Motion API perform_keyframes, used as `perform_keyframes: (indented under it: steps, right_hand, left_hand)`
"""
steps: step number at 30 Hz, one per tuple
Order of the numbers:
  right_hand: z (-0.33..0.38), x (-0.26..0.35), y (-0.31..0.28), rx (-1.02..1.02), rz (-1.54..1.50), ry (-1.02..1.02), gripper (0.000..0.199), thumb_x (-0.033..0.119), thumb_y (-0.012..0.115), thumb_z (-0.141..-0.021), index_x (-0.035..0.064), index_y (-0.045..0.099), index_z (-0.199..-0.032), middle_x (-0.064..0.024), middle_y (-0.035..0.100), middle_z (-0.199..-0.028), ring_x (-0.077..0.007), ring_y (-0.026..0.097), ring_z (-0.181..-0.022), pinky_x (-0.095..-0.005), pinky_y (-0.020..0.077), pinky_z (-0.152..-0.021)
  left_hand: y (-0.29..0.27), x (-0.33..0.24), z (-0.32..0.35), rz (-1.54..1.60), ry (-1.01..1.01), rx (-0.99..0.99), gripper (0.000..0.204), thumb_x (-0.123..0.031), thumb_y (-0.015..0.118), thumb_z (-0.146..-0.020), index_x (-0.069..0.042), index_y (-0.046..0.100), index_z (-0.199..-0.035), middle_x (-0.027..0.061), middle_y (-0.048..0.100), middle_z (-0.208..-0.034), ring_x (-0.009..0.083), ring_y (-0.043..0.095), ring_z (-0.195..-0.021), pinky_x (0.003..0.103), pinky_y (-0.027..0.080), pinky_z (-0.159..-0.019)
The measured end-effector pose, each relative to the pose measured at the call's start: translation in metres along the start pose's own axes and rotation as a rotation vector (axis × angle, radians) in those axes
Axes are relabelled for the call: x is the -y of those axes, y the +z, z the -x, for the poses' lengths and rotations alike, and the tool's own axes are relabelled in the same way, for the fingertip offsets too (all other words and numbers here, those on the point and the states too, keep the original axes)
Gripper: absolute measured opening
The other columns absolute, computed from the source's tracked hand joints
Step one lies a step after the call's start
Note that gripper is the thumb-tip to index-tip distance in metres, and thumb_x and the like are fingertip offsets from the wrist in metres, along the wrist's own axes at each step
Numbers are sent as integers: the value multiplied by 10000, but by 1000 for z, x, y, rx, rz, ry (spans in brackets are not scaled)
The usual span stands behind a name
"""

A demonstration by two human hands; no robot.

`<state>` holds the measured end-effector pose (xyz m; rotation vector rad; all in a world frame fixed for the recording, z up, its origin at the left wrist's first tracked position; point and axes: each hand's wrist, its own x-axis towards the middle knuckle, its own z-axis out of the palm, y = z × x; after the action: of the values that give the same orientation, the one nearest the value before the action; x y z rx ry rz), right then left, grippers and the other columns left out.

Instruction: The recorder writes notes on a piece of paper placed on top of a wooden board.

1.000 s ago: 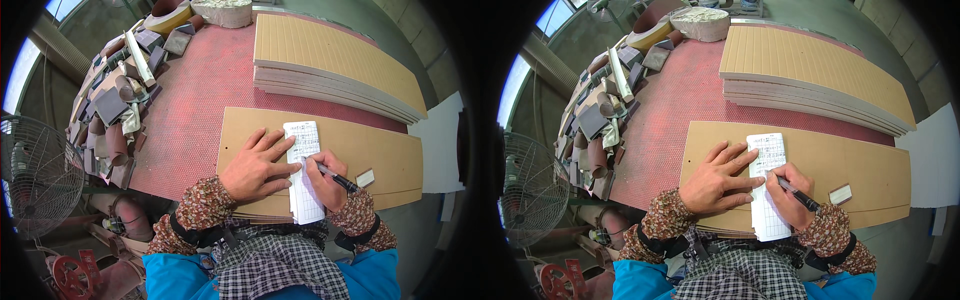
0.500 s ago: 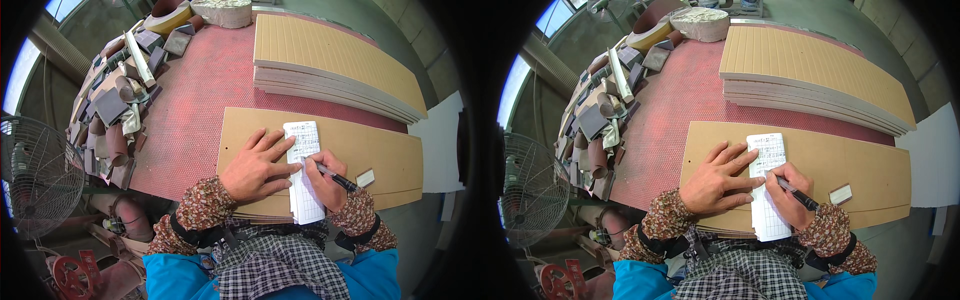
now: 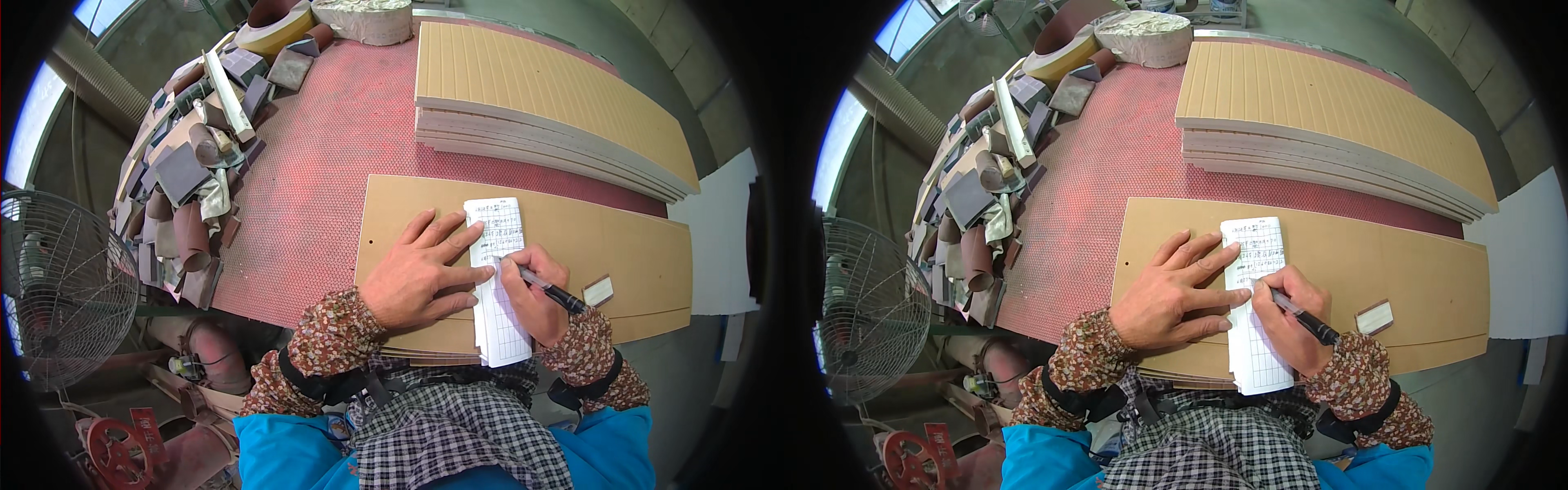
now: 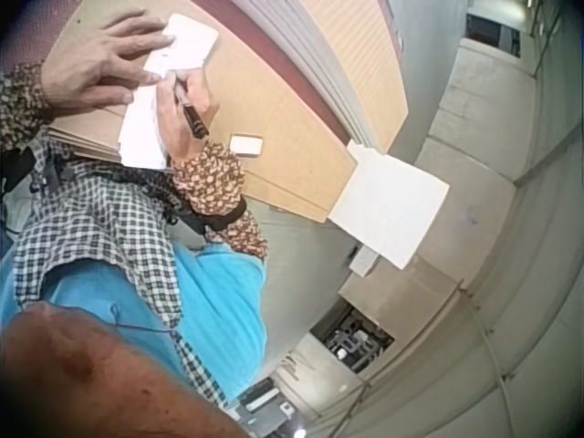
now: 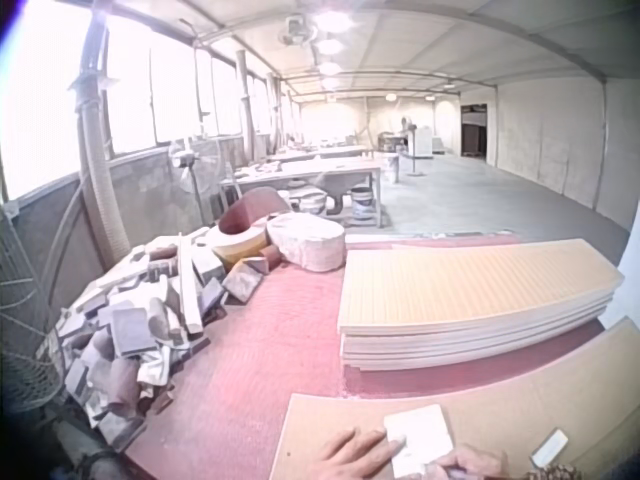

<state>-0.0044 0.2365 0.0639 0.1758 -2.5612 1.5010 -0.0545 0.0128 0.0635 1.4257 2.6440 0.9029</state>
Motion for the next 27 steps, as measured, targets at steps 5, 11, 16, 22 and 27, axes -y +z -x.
perform_keyframes:
  steps: [5,11,16,22,27]
  right_hand:
    - [0,0,0,-3,4,-3,103,70,664,-920,-8,613,-874,-71,622,-678,-100,594,-597,-287,486,-547]
    - [1,4,-2,31,-8,96,117,78,642,-936,-23,613,-884,-41,626,-745,-68,561,-674,-262,475,-600]
    - [0,5,-2,21,3,30,115,74,651,-926,-18,612,-869,-59,624,-704,-86,578,-627,-277,476,-565]
    - [1,3,-1,12,4,-13,112,72,659,-921,-16,613,-868,-65,617,-668,-101,591,-584,-285,478,-534]
    - [2,2,0,3,-10,15,108,72,660,-921,-13,614,-871,-66,615,-668,-100,588,-584,-287,474,-530]
  left_hand:
    - [0,0,0,2,-1,-3,410,-431,696,-885,-250,701,-1253,147,439,-1537,387,346,-1443,591,236,-1175]
    - [-2,-2,0,-13,-1,-2,400,-427,694,-887,-251,704,-1246,150,449,-1528,385,360,-1435,579,243,-1176]
    - [-3,-2,-1,-11,-10,4,403,-427,692,-888,-252,701,-1251,149,453,-1525,385,364,-1433,575,244,-1177]
    - [-3,-2,-1,-10,-8,10,411,-428,690,-889,-253,697,-1260,154,450,-1526,391,358,-1435,580,240,-1177]
    - [-2,-1,-1,0,-7,4,415,-428,693,-885,-252,696,-1261,159,447,-1528,393,357,-1435,582,237,-1177]
